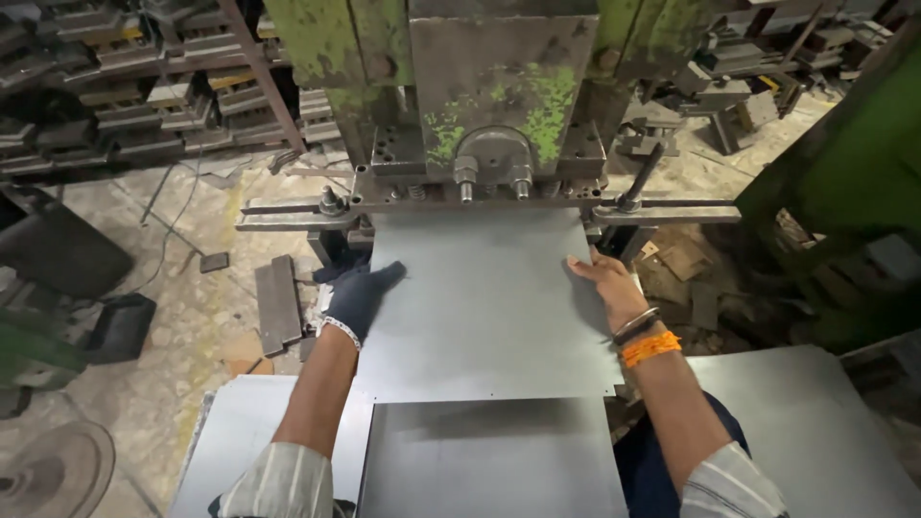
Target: Operating an industrial metal stamping press to process and stack thin metal sheets.
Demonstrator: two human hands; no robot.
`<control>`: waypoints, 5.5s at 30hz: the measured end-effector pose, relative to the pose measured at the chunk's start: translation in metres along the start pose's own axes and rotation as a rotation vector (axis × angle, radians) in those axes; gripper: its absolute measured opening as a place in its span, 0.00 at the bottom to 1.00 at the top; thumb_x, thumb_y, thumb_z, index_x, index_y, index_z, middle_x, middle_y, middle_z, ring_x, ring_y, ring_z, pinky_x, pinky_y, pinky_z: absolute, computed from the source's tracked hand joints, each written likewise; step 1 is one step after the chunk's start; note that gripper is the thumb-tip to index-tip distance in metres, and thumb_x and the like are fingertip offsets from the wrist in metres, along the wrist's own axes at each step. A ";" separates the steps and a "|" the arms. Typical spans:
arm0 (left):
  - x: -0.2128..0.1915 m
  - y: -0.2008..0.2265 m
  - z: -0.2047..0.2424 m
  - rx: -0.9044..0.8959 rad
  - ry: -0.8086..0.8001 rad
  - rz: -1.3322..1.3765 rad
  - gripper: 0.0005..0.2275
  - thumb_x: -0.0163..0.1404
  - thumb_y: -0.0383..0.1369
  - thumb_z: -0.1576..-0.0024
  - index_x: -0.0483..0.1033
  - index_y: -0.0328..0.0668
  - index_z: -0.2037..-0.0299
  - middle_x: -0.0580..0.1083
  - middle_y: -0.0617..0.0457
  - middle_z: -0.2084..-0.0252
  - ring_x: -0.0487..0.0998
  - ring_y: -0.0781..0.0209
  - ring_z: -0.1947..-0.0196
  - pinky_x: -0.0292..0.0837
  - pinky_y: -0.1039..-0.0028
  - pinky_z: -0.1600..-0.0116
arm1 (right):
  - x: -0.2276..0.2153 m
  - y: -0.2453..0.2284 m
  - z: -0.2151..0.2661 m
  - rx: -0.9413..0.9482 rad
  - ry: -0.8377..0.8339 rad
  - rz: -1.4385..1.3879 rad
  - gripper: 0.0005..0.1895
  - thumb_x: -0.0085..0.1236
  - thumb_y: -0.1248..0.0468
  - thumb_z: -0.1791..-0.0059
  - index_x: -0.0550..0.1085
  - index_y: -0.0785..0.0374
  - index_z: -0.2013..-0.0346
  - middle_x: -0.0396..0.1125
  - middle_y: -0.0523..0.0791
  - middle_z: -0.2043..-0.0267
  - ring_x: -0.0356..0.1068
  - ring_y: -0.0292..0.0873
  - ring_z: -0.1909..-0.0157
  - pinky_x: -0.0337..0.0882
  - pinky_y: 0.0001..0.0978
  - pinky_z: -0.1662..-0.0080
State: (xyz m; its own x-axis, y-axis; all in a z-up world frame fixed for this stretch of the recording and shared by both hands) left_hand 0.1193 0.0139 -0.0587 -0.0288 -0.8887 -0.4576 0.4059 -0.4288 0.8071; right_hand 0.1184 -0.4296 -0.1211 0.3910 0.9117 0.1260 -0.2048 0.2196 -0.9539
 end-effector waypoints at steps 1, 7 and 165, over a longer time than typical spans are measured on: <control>-0.001 -0.004 -0.001 -0.001 0.000 0.000 0.40 0.66 0.57 0.55 0.72 0.39 0.37 0.70 0.46 0.33 0.60 0.46 0.27 0.38 0.58 0.22 | 0.000 -0.001 0.002 0.001 0.000 0.000 0.12 0.75 0.66 0.63 0.78 0.62 0.71 0.71 0.47 0.73 0.73 0.38 0.70 0.71 0.27 0.64; -0.005 -0.027 -0.029 -0.005 0.048 0.399 0.22 0.73 0.40 0.58 0.84 0.38 0.56 0.82 0.47 0.59 0.81 0.52 0.50 0.67 0.67 0.36 | 0.014 -0.029 0.033 -0.045 -0.031 0.004 0.12 0.76 0.66 0.64 0.77 0.62 0.75 0.68 0.44 0.77 0.69 0.35 0.73 0.71 0.25 0.67; -0.006 -0.024 -0.004 0.056 -0.074 0.861 0.18 0.64 0.19 0.55 0.80 0.25 0.53 0.80 0.36 0.53 0.82 0.48 0.50 0.75 0.64 0.41 | 0.011 -0.001 -0.018 -0.074 -0.102 0.022 0.16 0.70 0.63 0.58 0.80 0.59 0.56 0.75 0.44 0.66 0.76 0.35 0.64 0.75 0.30 0.58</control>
State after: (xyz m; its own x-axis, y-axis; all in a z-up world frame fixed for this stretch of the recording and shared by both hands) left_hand 0.1132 0.0306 -0.0766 0.2077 -0.9152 0.3454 0.2682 0.3928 0.8796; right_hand 0.1390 -0.4264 -0.1237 0.2934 0.9474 0.1278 -0.1438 0.1759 -0.9738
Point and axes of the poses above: each hand's wrist, its own z-axis away from the middle knuckle, its own x-axis out of the palm, y = z × x, the point moved 10 cm from there along -z, towards the middle knuckle
